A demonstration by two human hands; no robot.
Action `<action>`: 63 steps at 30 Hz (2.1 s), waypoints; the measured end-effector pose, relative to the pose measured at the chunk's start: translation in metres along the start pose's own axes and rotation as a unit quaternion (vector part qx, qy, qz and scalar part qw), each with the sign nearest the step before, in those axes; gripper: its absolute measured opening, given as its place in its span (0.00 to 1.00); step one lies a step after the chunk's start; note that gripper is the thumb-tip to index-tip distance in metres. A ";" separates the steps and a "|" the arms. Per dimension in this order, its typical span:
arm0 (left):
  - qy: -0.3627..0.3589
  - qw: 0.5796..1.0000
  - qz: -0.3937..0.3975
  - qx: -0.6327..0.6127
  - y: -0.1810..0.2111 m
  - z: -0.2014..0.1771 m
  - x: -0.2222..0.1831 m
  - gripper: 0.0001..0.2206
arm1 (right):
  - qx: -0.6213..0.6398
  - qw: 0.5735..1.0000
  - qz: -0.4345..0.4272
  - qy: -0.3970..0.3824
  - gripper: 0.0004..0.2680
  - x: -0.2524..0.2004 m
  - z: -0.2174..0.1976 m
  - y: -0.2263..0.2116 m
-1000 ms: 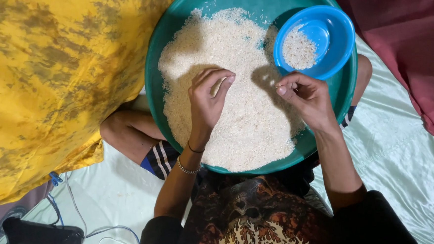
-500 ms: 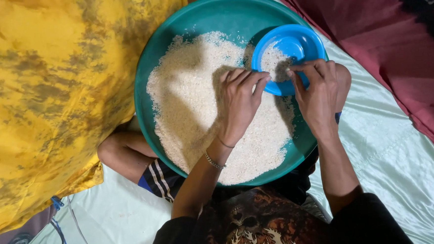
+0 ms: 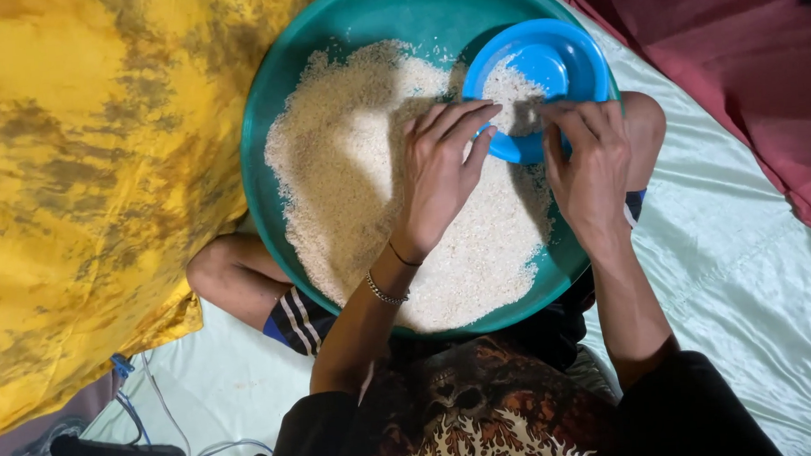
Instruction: The person sorts rice by hand, shifting the grains in a large tray to remove impurities, then picking up the clean rice and placing it into a smaller bowl.
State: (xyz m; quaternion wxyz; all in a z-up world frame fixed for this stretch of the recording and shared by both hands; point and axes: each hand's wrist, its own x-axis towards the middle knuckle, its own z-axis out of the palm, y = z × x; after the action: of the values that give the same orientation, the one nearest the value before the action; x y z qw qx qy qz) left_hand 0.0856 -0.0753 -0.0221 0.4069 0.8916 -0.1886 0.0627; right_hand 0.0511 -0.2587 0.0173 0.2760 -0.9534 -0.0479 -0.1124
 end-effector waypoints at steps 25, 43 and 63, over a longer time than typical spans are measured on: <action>0.182 0.973 -0.140 0.035 -0.048 -0.120 -0.120 0.03 | 0.123 0.968 -0.070 -0.208 0.03 0.018 0.087 -0.076; 0.135 0.983 -0.126 -0.012 -0.051 -0.088 -0.117 0.03 | 0.524 0.784 0.224 -0.245 0.04 -0.022 0.061 -0.053; 0.139 0.974 -0.179 -0.020 -0.061 -0.082 -0.103 0.07 | 0.257 0.944 0.019 -0.206 0.10 0.014 0.051 -0.087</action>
State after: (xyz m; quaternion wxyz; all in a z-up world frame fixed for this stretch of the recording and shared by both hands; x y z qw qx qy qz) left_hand 0.0176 0.0520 -0.0384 0.4512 0.8853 0.0317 0.1085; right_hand 0.0610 -0.1572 0.0233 0.4977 -0.8532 -0.1124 0.1082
